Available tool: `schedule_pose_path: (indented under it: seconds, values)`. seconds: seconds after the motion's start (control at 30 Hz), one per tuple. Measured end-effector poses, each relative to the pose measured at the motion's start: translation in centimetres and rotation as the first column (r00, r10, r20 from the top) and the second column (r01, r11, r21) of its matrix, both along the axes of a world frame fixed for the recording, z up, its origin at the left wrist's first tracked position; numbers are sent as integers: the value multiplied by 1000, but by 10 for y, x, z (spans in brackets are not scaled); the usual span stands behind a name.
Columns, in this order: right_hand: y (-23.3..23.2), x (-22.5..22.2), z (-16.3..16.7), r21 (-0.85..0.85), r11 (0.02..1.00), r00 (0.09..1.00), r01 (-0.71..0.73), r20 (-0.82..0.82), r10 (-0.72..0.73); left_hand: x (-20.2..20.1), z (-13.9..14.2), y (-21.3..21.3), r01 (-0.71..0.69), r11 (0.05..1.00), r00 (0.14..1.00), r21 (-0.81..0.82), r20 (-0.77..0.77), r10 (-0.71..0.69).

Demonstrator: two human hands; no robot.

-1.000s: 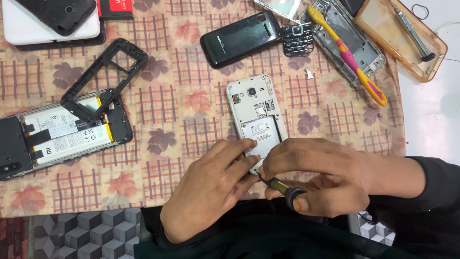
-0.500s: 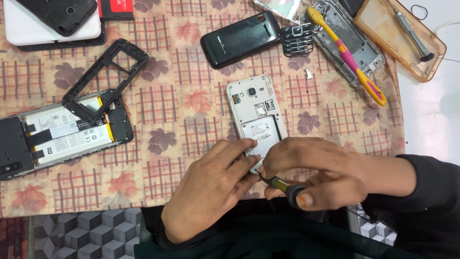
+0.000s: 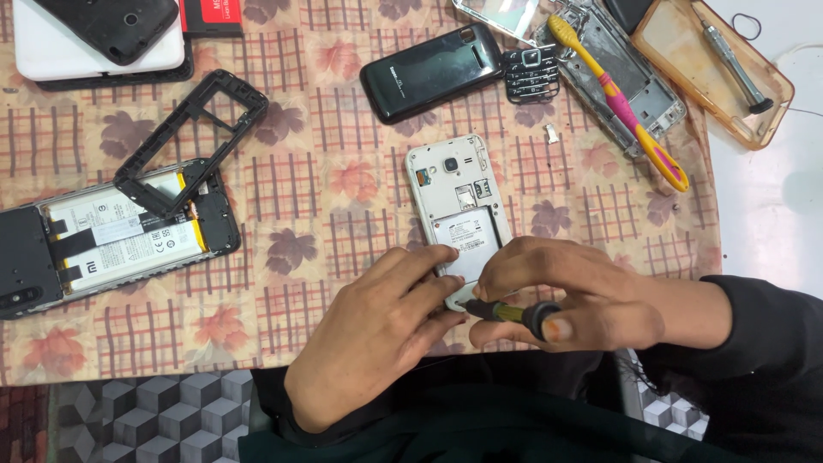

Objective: The person disassembles a white smartphone by removing screws and the back cover. They then use a toothbrush to clean the internal components and reattach a metal bracket before securing it with screws.

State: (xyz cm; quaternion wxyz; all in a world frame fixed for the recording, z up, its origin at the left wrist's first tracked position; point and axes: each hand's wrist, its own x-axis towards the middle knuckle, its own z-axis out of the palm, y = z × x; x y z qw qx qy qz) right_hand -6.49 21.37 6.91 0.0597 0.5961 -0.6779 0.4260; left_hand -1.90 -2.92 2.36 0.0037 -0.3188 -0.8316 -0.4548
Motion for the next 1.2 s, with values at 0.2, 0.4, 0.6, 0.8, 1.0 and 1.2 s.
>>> schedule_pose_path:
  seconds: [0.2,0.4,0.6,0.8,1.0,1.2]
  values:
    - [-7,-1,-8,22,1000,999,16,39,-17,0,0,-2,5,1000,1000,-8,13,-5]
    - [0,-5,-5,38,991,947,-127,301,110,0,0,-2,8,999,1000,-31,-20,-8]
    - [7,1,-21,-1,1000,952,-26,305,25,5,5,-1,1,1000,1000,-18,1,-1]
    - [17,2,-23,-63,961,865,-268,423,269,6,7,1,9,995,1000,-100,29,-6]
    - [15,8,-22,-88,980,807,-181,557,199,3,5,3,-59,987,992,-151,-122,40]
    - [7,6,-19,-16,996,970,-82,228,84,4,5,5,-58,985,995,-160,-88,44]
